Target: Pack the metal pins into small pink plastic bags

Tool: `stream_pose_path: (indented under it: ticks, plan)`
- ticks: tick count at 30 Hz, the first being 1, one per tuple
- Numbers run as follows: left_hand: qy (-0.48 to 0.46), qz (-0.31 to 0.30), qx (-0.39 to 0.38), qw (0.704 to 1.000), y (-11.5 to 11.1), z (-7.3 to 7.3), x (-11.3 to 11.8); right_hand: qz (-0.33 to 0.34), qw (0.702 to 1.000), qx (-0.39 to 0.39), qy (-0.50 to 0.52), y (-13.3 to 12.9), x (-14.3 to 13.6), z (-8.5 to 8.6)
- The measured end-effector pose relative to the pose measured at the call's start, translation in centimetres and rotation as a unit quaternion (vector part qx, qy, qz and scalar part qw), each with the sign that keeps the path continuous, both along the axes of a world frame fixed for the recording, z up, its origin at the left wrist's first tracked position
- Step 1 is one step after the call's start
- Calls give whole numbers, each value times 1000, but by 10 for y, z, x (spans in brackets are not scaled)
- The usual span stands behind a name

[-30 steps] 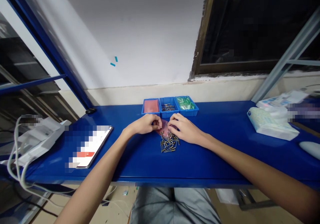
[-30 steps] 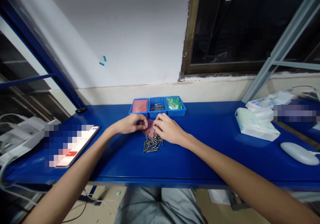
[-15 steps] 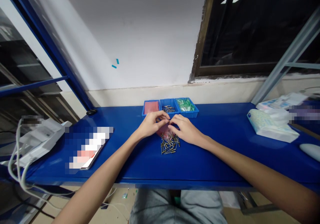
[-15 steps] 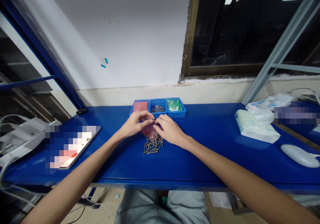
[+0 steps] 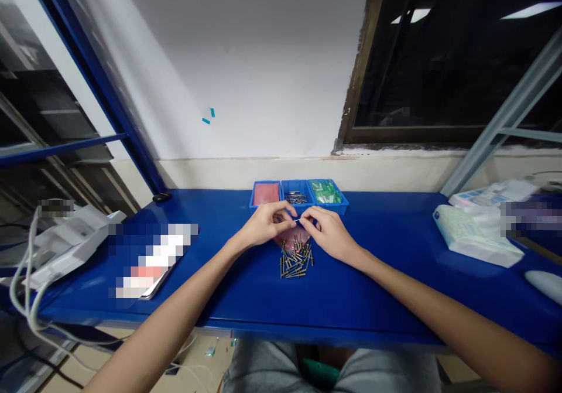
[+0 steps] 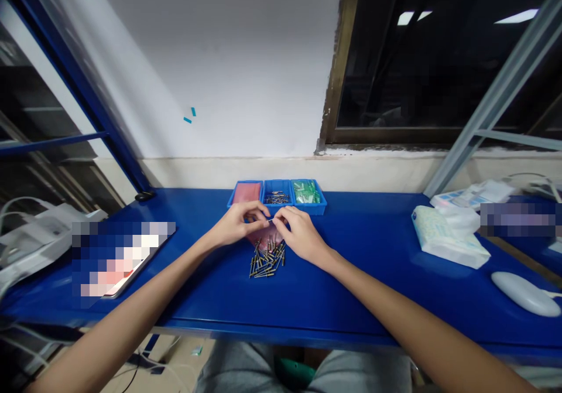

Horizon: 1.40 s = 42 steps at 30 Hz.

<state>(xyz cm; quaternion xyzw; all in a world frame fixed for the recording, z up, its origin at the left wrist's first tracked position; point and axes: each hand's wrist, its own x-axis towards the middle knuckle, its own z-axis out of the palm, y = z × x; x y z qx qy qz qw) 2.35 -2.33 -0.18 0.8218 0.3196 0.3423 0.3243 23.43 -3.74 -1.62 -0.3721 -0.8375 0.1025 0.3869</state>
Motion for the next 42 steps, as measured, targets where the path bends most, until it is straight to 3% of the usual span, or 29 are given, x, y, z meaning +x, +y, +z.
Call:
stream_pose_path:
  ticks: [3,7,13,27,31,37,39,42]
  plan:
    - [42,-9,27,999,-1,0,1,1,1000,0,5,-1,-1,-1]
    - [101,-10,120,988,-3,1,1,-4,1000,-7,-1,0,0,-2]
    - [111,-2,175,978,-2,1,1,-18,999,-35,-15,1,-2,-3]
    - [100,78,165,978,-1,-5,3,19,998,-51,22,6,-8,-7]
    - [78,77,178,978,-2,-1,4,35,989,-120,83,8,-4,-3]
    - [69,67,197,976,-3,1,4,105,945,-257,174,9,-1,-3]
    - [72,64,200,975,-3,0,4,116,936,-271,192,10,-2,-6]
    - [70,56,197,976,-4,-1,5,105,948,-237,183,13,-2,-9]
